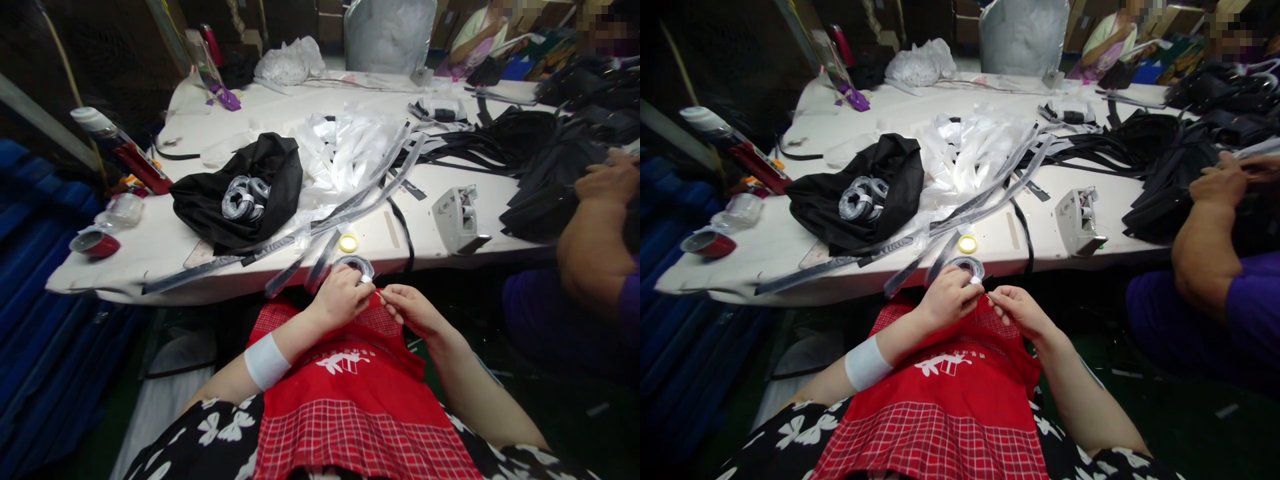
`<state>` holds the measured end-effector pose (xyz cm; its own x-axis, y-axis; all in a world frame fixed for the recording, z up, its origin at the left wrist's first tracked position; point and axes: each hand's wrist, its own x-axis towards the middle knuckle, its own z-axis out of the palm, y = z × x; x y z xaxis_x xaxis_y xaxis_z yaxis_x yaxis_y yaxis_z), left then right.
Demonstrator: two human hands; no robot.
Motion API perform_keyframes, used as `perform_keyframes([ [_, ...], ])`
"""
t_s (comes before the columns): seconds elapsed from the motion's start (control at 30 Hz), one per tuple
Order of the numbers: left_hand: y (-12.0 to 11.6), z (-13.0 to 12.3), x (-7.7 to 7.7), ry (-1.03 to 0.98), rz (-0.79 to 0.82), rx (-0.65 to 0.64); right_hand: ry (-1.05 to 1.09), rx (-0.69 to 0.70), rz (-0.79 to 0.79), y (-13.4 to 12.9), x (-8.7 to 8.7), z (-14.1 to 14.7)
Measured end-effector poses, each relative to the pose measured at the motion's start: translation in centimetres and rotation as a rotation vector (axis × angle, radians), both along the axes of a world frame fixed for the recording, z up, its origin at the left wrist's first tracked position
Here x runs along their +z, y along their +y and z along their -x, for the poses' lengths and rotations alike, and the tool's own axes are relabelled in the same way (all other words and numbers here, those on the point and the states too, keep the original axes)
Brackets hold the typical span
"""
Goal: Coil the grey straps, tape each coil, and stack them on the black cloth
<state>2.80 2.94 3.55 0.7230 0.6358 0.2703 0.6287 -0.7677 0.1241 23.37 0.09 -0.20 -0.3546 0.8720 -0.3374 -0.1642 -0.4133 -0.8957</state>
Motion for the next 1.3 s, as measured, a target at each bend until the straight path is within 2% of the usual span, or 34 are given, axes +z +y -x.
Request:
perform_keyframes([
  [0.1, 0.2, 0.1, -0.2, -0.054, 0.068, 0.014, -0.155, -0.024, -0.134, 0.1, 0.6, -0.3],
  [0.2, 0.4, 0.2, -0.7, -0.223, 0.204, 0.054, -0.198, -0.078, -0.183, -0.1, 1.0, -0.4],
  [0.37, 0.3, 0.2, -1.6, -0.585, 0.551, 0.126, -0.113, -0.15, -0.193, -0.4, 1.1, 0.0],
  [0.5, -0.1, -0.5, -2.4, -0.682, 0.703, 0.199, 0.025, -0.181, -0.14, -0.2, 1.0, 0.9],
  [0.63, -0.4, -1.1, -2.7, -0.711, 0.745, 0.269, 0.092, -0.18, -0.086, 0.2, 0.6, 1.9],
  [0.77, -0.3, -1.1, -3.0, -0.759, 0.74, 0.322, 0.034, -0.212, -0.085, 0.4, -0.3, 2.5],
  [0.93, -0.2, -1.1, -3.1, -0.81, 0.727, 0.302, -0.093, -0.272, -0.105, 0.5, -1.4, 3.0],
  [1.1, -0.2, -1.3, -2.9, -0.83, 0.746, 0.302, -0.159, -0.308, -0.134, 0.5, -1.8, 3.4],
  [1.3, 0.3, -1.5, -3.5, -0.986, 0.724, 0.556, -0.133, -0.179, -0.132, 0.8, -1.2, 3.7],
])
